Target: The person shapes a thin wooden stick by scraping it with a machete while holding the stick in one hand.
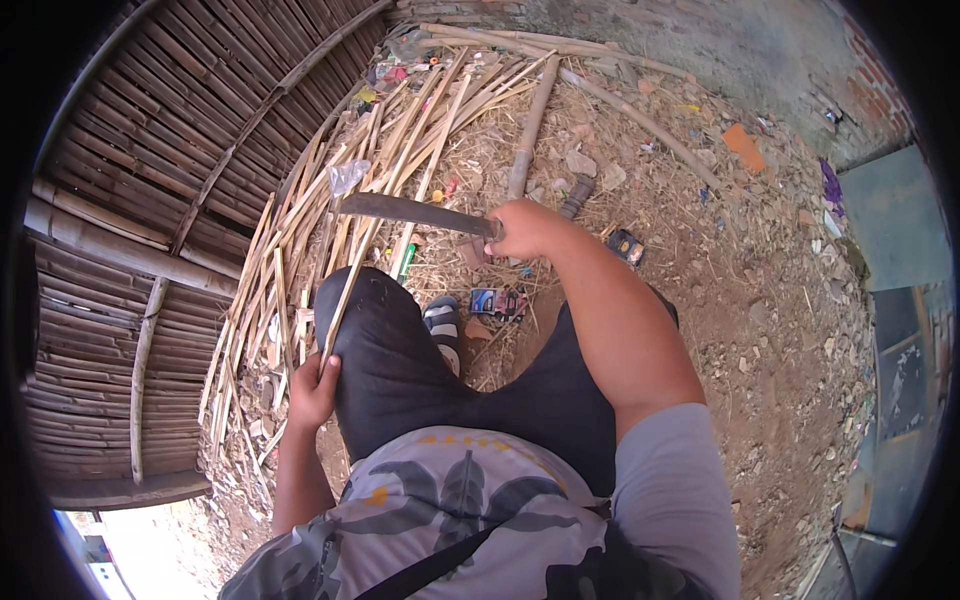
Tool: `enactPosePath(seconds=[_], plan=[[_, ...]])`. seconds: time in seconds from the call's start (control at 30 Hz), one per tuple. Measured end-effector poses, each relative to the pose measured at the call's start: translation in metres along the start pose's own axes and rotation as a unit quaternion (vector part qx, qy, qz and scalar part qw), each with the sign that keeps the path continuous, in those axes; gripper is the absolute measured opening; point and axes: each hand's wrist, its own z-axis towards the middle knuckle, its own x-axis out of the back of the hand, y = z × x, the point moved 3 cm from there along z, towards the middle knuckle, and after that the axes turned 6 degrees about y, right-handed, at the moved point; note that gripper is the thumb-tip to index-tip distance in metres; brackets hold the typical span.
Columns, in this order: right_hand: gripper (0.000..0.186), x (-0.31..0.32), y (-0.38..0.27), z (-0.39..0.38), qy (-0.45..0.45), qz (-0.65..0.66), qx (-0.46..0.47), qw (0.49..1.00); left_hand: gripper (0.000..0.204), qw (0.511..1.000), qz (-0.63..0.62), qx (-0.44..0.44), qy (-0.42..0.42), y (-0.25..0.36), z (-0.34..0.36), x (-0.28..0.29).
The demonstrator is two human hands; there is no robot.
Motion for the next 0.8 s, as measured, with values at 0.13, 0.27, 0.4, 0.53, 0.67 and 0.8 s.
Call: enactPosePath(seconds=[0.13, 0.27, 0.4, 0.53, 0.67, 0.8], plan=[[0.042, 0.012, -0.016, -0.004, 0.019, -0.047, 0.002, 0.999, 0.046, 1.000, 0.008, -0.001, 0.007, 0.002, 0.000, 0.000], [0.043, 0.020, -0.012, -0.007, 0.058, -0.042, 0.029, 0.997, 0.047, 1.000, 0.024, 0.005, 0.004, 0.007, -0.003, 0.002], [0.042, 0.020, -0.012, -0.008, 0.062, -0.078, 0.027, 0.995, 0.048, 0.998, 0.058, -0.011, 0.016, 0.015, -0.004, 0.002], [0.041, 0.025, -0.032, -0.011, -0.011, -0.086, 0.035, 0.996, 0.049, 0.997, 0.069, -0.035, 0.022, 0.010, -0.006, 0.005], [0.043, 0.021, 0.001, 0.000, 0.028, -0.028, -0.009, 0.999, 0.050, 0.995, 0.069, -0.060, 0.035, 0.013, -0.002, 0.003], [0.045, 0.019, -0.016, -0.005, 0.044, -0.041, 0.027, 0.998, 0.050, 0.996, 0.072, -0.043, 0.031, 0.008, -0.004, 0.005]])
